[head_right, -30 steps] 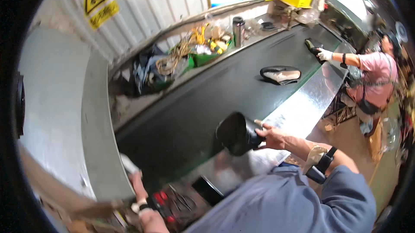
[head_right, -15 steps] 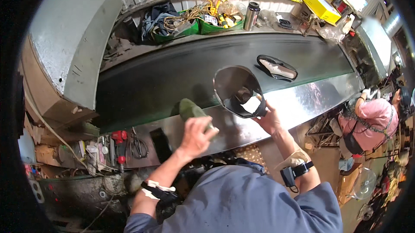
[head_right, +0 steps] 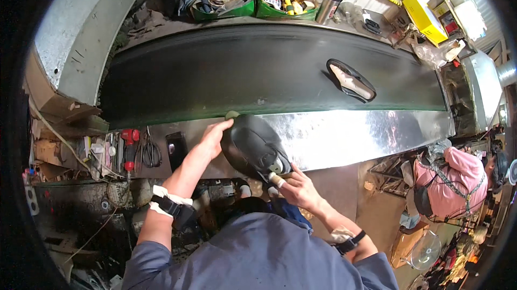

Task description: Operating an industrial toe-lasting machine to shape the front of shoes.

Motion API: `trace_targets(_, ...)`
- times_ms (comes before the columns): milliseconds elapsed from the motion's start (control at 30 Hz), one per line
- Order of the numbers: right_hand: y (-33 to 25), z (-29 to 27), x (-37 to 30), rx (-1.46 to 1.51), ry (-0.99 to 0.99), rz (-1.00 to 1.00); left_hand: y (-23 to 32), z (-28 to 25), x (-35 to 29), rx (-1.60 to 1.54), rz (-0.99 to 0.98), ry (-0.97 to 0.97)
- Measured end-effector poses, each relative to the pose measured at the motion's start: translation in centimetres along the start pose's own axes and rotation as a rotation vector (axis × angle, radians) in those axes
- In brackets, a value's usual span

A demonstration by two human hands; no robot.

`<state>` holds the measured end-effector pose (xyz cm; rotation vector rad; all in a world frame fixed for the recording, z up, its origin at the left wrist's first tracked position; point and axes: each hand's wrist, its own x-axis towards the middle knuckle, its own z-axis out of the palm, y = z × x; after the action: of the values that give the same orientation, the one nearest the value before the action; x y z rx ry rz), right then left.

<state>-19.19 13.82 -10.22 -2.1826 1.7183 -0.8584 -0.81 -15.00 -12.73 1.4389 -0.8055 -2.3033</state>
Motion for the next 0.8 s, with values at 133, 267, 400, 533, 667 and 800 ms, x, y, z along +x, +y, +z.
trace_targets(133, 0.7, 3.9, 1.9, 0.030, 0.218, 0.071, -0.3, -1.4, 4.3, 0.432, 0.397, 0.293)
trace_targets(267, 2.3, 7.2, 2.6, 0.283, 0.361, 0.347, -0.7, 0.8, 5.8, 0.655, 0.573, 0.544)
trace_targets(400, 2.3, 5.7, 1.0, 0.496, 0.186, 0.508, -2.9, 0.1, 4.9, 0.623, 0.492, 0.559)
trace_targets(533, 2.7, 2.6, -3.2, 0.549, -0.015, 0.468, -6.3, 0.7, 1.6, 0.364, 0.283, 0.480)
trace_targets(667, 3.9, 3.7, -4.6, 0.591, -0.064, 0.409, -6.8, 5.5, 0.8, 0.903, 0.342, 0.679)
trace_targets(800, 4.4, 4.3, -4.8, 0.655, -0.038, 0.427, -6.8, 6.8, 0.9, 1.009, 0.333, 0.746)
